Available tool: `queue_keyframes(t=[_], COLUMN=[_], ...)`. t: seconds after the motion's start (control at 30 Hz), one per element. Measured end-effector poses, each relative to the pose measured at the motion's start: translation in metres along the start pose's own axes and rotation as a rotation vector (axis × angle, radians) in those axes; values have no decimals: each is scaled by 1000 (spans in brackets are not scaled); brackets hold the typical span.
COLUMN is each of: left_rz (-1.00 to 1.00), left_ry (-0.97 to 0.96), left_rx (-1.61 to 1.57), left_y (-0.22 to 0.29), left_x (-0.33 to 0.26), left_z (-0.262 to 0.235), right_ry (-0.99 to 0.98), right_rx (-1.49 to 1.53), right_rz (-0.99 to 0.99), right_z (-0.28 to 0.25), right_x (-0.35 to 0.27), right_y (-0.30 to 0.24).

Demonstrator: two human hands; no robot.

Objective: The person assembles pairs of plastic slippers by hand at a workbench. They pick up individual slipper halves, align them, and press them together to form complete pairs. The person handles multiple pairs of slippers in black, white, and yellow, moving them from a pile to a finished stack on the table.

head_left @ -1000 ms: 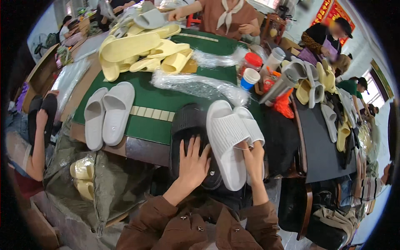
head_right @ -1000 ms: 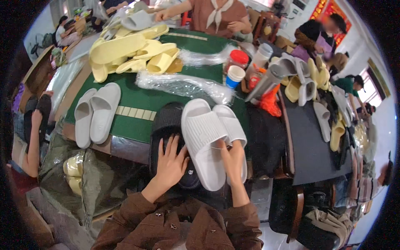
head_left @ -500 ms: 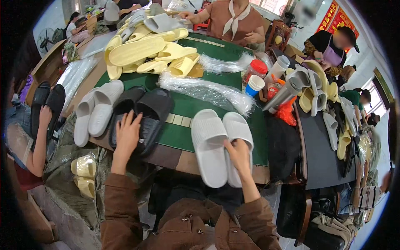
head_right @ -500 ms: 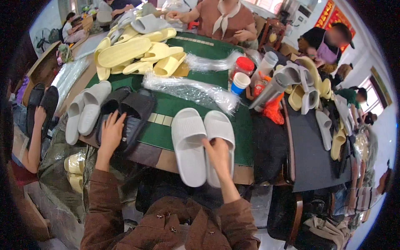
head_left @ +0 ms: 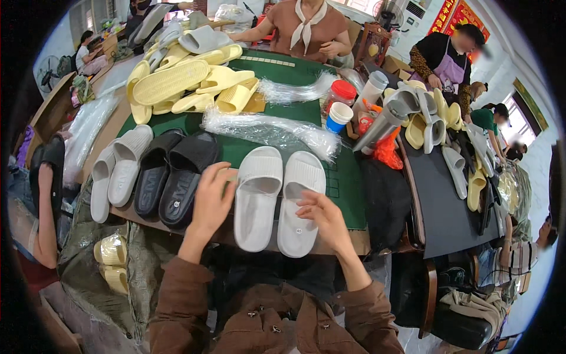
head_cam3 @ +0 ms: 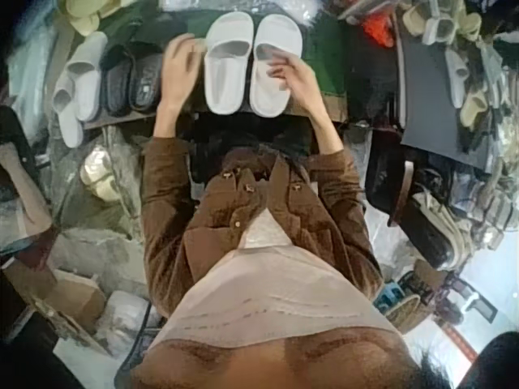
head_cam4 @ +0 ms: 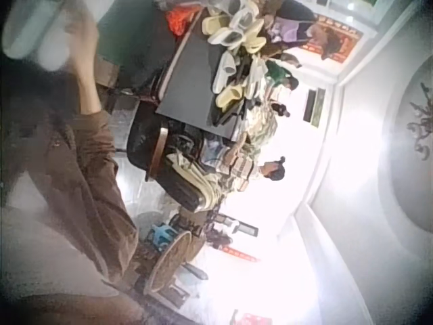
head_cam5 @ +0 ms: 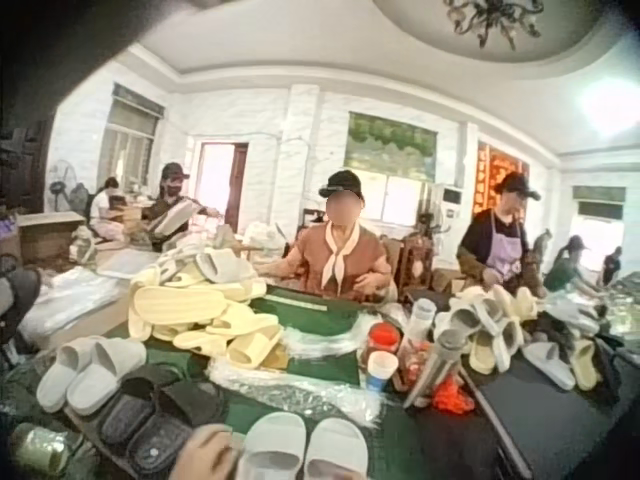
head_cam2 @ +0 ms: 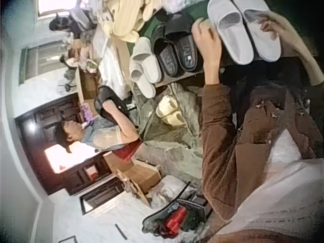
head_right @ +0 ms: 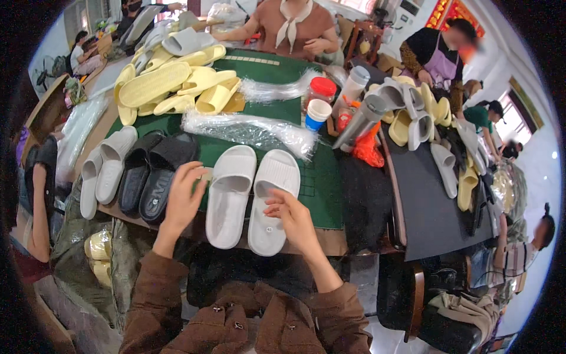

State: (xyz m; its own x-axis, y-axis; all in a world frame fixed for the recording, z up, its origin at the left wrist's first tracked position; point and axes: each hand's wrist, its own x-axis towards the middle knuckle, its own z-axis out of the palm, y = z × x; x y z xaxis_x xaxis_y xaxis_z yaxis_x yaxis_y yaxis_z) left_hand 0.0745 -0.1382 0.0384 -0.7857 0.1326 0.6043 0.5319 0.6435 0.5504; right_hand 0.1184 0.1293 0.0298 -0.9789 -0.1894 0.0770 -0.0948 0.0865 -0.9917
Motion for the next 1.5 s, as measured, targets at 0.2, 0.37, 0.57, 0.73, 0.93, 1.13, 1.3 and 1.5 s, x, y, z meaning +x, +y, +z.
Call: queue_keyframes(t=[0.2,0.37,0.57,0.73,0.93,1.13,1.3,1.5], left_rz=[213,256,247,247,246,3,-350,-562], left_ry=[-194,-387,-354,-240,-205,-110,-94,52], left_rx=[53,178,185,174,101,-79,-832,-1047], left_y=[18,18,41,52,51,50,49,51], left_x=[36,37,14,-1,5,11,21,25], left_z=[54,84,82,83,86,91,83,44], right_ry=[-64,-12,332,476,501,352,199,-35], right_rx=[163,218,598,681,566,424,313,145], right_rz=[-52,-213,-730,-715,-222,-226,-271,-150], right_z=[-14,-25,-45,-37,-3,6,11,14], right_x=[9,38,59,70,68,61,45,1], right_y=[-92,-142,-197,-136,5,5,-6,-14])
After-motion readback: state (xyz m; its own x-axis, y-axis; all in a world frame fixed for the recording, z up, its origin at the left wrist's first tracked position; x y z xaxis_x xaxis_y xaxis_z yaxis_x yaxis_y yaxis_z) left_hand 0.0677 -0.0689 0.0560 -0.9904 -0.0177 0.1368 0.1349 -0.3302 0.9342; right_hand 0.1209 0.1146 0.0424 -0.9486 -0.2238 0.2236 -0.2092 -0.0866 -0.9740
